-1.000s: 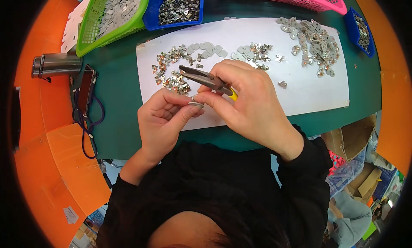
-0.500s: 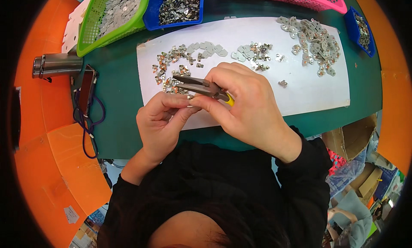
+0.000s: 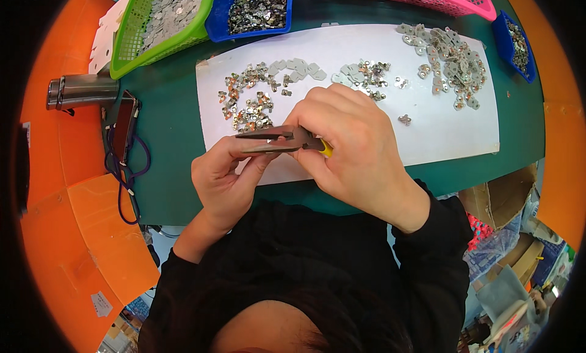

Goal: Assembling small metal components using a pair of pliers on a white workspace.

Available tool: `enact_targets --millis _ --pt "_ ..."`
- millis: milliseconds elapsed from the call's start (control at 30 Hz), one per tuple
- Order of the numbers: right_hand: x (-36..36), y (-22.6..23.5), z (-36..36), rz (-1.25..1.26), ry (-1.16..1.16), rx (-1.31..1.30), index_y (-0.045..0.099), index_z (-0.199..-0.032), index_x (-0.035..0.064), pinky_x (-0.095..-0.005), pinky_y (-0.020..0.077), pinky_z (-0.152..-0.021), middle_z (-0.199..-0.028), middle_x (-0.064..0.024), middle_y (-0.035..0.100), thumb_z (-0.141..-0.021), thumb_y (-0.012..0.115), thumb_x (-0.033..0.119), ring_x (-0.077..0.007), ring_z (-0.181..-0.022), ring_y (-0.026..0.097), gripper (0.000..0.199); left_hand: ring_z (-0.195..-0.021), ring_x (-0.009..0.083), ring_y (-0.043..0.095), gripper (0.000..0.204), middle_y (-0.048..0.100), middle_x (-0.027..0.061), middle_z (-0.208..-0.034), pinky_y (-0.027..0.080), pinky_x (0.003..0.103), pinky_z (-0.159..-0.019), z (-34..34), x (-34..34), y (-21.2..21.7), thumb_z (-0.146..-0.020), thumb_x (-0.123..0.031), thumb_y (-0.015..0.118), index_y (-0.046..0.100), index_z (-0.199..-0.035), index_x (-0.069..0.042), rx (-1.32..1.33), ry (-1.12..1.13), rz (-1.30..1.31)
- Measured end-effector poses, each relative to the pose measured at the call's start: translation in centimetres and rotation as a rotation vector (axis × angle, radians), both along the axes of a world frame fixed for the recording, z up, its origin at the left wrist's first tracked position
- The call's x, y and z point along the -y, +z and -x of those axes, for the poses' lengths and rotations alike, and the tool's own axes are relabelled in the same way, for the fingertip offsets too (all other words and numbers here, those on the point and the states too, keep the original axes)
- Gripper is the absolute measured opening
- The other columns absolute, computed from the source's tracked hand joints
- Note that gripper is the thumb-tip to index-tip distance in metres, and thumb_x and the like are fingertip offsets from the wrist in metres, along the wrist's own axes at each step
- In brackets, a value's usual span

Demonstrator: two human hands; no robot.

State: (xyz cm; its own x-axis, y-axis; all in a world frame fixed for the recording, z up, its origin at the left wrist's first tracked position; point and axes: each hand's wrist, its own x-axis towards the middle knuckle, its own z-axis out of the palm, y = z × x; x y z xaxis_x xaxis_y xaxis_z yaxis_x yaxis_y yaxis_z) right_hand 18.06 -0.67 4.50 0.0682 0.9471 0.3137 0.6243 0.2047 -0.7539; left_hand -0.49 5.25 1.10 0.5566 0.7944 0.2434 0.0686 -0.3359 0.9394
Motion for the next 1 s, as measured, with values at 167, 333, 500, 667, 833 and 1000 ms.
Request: enact_targets --millis 167,333,500,667,833,1000 --pt "0.0 0.3 -0.4 0.004 0.048 0.045 0.066 -0.079 0.0051 -0.0303 0.0413 -0.061 -0.07 -0.0053 0.058 -0.068 0.077 0.001 -0.0212 -0.065 0.053 0.016 -0.078 0.0201 0.072 0.02 0.073 0.0113 -0.091 0.058 0.028 -0.069 0.0 -0.1 0.3 -0.078 0.01 0.073 0.068 -0.095 0.001 -0.045 0.005 -0.17" --pt "0.0 -0.2 -0.3 -0.013 0.091 -0.117 0.068 -0.082 0.0054 -0.031 0.0433 -0.063 -0.07 -0.0049 0.058 -0.066 0.073 -0.003 -0.0206 -0.066 0.054 0.019 -0.077 0.0219 0.071 0.032 0.072 0.0114 -0.09 0.057 0.029 -0.066 0.2 -0.6 0.9 -0.073 0.011 0.074 0.07 -0.103 -0.001 -0.154 -0.031 -0.404" --pt "0.5 -0.3 -0.8 -0.026 0.045 -0.072 0.068 -0.086 0.0057 -0.0326 0.0437 -0.065 -0.075 -0.0059 0.058 -0.065 0.074 0.001 -0.0231 -0.072 0.056 0.023 -0.074 0.022 0.07 0.032 0.071 0.011 -0.089 0.056 0.027 -0.063 0.2 -0.9 1.2 -0.074 0.01 0.073 0.07 -0.104 -0.001 -0.086 0.04 -0.544" --pt "0.5 -0.3 -1.7 -0.192 -0.053 0.481 0.066 -0.089 0.0078 -0.0371 0.0432 -0.073 -0.081 -0.0057 0.057 -0.062 0.074 0.006 -0.0278 -0.079 0.057 0.029 -0.074 0.0213 0.07 0.026 0.071 0.0121 -0.089 0.054 0.026 -0.064 0.6 -0.5 0.6 -0.079 0.009 0.07 0.069 -0.104 0.0 -0.055 0.051 -0.312" --pt "0.5 0.0 -0.9 -0.17 -0.093 0.572 0.064 -0.089 0.0098 -0.0385 0.0423 -0.076 -0.081 -0.0049 0.056 -0.057 0.071 0.005 -0.0284 -0.084 0.057 0.033 -0.075 0.0196 0.07 0.023 0.072 0.0119 -0.09 0.054 0.025 -0.065 0.2 -0.3 0.5 -0.083 0.008 0.069 0.069 -0.104 0.0 0.006 0.083 -0.278" --pt "0.5 0.2 -0.6 -0.103 -0.112 0.552 0.064 -0.09 0.0095 -0.0379 0.0421 -0.075 -0.081 -0.0046 0.056 -0.057 0.071 0.005 -0.0271 -0.082 0.057 0.033 -0.08 0.0197 0.071 0.02 0.072 0.0137 -0.093 0.055 0.025 -0.071 0.4 -0.3 0.3 -0.085 0.01 0.066 0.067 -0.104 0.003 0.052 0.124 -0.263"
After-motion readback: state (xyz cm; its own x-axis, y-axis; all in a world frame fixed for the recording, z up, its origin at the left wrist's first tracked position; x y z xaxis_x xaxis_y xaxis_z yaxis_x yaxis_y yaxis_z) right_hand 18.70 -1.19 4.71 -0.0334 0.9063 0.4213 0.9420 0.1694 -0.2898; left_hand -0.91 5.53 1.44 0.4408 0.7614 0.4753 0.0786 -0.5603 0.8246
